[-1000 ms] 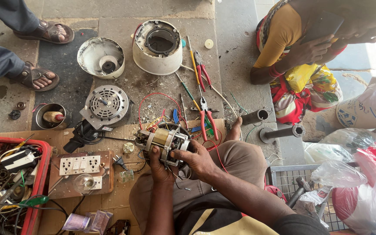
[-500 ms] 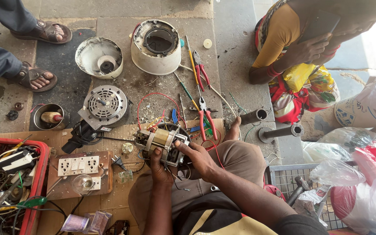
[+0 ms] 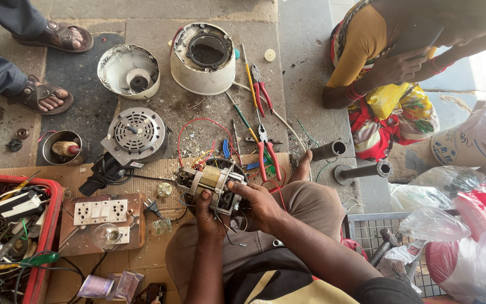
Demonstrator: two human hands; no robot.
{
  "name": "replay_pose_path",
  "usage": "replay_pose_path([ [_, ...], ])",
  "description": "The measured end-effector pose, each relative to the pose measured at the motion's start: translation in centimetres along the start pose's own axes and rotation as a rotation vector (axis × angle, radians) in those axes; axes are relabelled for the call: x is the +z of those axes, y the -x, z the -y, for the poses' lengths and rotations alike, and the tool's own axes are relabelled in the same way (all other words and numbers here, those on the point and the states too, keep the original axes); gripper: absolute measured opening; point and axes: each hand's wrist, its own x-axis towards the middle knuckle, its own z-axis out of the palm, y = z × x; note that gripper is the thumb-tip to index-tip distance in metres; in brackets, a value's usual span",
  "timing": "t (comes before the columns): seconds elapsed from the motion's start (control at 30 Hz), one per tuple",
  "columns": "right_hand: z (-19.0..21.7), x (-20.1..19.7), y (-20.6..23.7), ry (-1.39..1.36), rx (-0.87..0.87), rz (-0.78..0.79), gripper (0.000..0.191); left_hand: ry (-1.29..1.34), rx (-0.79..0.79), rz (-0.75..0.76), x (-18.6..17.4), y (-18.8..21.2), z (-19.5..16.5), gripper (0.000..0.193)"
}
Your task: The person sits on the ground with an electric motor armature on their lap, working on its windings and wires. They use pliers to grip and pull wiring, manipulate the copper windings by hand, and use a screwdriver on the motor assembly while turning the armature over.
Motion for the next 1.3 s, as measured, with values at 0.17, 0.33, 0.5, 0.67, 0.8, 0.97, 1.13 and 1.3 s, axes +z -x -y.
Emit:
replay_pose_path([
  [0.17, -0.4, 0.0, -0.2, 0.009, -0.056, -0.017, 0.06, 0.007, 0.0, 0.001, 0.1, 0.0, 0.0, 0.055],
  [0.33, -0.5, 0.1, -0.3, 0.026, -0.053, -0.032, 0.06, -0.008, 0.039, 0.016, 0.2, 0.1, 0.0, 0.056],
  [0.5, -0.6, 0.2, -0.1, 0.001, -0.063, -0.018, 0.06, 0.011, 0.048, 0.011, 0.0, 0.0, 0.1, 0.056],
  [0.67, -0.7, 0.1, 0.1, 0.034, -0.086, 0.005, 0.061, 0.011, 0.042, 0.009, -0.2, -0.1, 0.1, 0.055],
  [0.8, -0.7, 0.2, 0.0, 0.014, -0.087, 0.022, 0.061, 0.005, 0.049, 0.003, 0.0, -0.1, 0.1, 0.055],
  [0.97, -0.2, -1.0, 0.0, 0.106, -0.009, 0.041, 0.061, -0.042, 0.02, 0.002, 0.2, -0.1, 0.1, 0.057],
  [1.13, 1.4, -4.5, 1.5, 0.549, -0.142, 0.008, 0.062, -0.027, 0.007, -0.029, 0.3, -0.4, 0.0, 0.061],
  [1.3, 3.6, -9.2, 4.9, 0.477, -0.192, -0.131, 0.056, -0.012, 0.014, -0.034, 0.4, -0.4, -0.2, 0.063],
])
